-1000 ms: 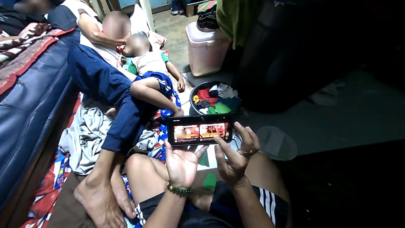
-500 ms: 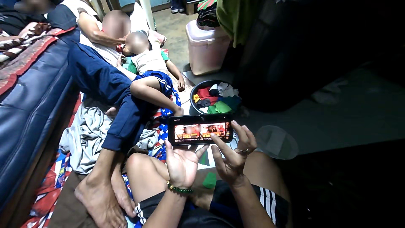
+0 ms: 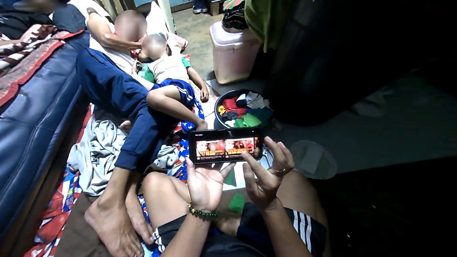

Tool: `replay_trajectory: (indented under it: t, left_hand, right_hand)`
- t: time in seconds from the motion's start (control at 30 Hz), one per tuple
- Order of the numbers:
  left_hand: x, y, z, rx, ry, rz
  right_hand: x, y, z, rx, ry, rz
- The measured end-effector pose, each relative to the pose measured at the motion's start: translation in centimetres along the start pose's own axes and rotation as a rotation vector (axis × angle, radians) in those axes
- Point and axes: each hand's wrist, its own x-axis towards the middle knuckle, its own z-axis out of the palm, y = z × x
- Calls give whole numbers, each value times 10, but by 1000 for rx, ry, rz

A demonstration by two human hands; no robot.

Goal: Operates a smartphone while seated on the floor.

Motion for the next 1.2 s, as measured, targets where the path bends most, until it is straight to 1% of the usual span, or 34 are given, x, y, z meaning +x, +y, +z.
replay_trajectory:
  t: [0.77, 1.2]
  left_hand:
    - [-1, 0, 2, 3, 11, 10]
    - [0, 0, 0, 18, 24, 11]
  right_hand:
    - [-2, 1, 1, -17, 5, 9]
    - [-2, 4, 1, -31, 27, 92]
